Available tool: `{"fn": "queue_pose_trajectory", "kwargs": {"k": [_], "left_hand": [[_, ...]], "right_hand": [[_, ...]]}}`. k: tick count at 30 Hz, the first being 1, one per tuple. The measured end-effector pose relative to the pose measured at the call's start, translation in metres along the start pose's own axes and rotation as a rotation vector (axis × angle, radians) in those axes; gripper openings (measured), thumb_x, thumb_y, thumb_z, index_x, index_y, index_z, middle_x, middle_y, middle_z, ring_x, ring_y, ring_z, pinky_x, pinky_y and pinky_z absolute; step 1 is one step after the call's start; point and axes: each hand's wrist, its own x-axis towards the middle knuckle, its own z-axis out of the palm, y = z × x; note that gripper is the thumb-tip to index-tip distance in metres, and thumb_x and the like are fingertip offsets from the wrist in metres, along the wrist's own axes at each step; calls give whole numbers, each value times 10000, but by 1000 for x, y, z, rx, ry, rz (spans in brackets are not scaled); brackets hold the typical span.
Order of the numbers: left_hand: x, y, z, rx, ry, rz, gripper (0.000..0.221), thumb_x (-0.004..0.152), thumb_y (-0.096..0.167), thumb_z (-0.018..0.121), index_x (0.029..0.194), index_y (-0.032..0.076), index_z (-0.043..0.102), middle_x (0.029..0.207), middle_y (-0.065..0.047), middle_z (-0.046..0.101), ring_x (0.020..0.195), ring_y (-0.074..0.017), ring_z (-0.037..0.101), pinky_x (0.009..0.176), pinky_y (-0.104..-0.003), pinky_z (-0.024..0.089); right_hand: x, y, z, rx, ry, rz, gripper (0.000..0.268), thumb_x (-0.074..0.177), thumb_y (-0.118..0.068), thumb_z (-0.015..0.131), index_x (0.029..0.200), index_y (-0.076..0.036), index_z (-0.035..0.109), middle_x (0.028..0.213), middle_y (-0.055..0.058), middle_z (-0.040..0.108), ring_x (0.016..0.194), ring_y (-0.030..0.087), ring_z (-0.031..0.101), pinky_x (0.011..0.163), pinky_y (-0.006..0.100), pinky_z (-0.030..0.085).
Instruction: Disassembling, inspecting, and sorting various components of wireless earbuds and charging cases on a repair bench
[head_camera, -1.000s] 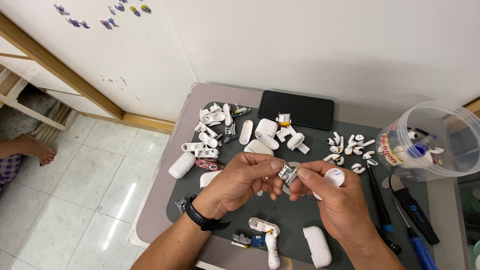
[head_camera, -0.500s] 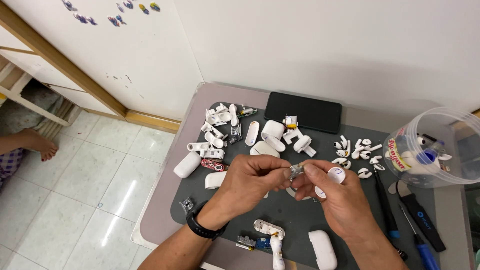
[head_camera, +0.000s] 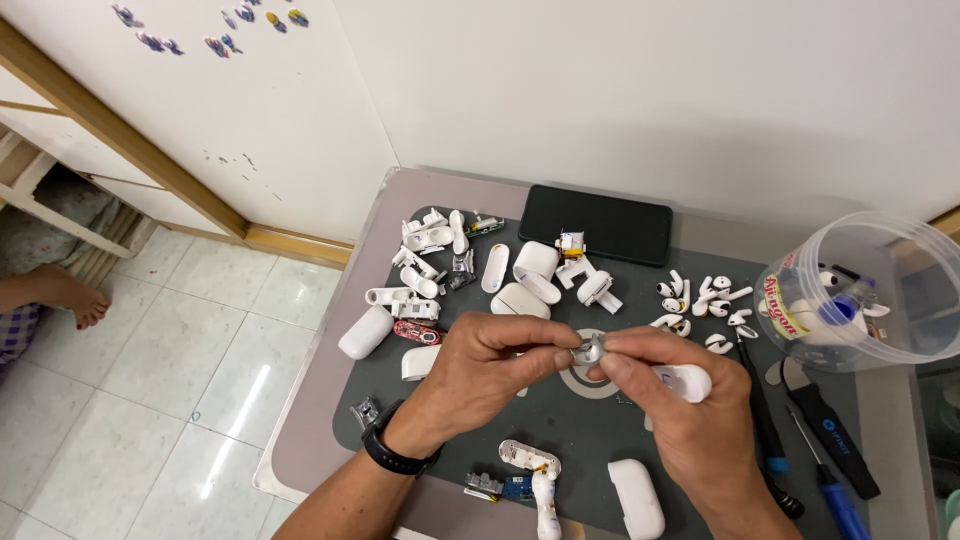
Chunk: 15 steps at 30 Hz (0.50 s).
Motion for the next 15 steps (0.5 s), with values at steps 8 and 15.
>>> {"fn": "queue_pose_trajectory", "kwargs": {"k": [8, 15], "left_hand": [[0, 5, 4, 194, 90, 169, 120, 952, 89, 712, 1052, 57, 770, 994, -78, 799, 912, -160, 777, 802, -259, 643], [-1, -7, 4, 62, 127, 13, 155, 919, 91, 749, 1060, 40, 790, 967, -67, 805, 861, -108, 748, 744, -214, 619]], "right_hand": [[-3, -1, 1, 8, 7, -41, 204, 817, 47, 737, 1013, 98, 765, 975, 236, 798, 738, 313, 813, 740, 341, 694], [-2, -1, 3, -25, -4, -50, 190, 858, 16, 707, 1021, 96, 765, 960, 220, 790, 737, 292, 797, 737, 338, 666]]}}
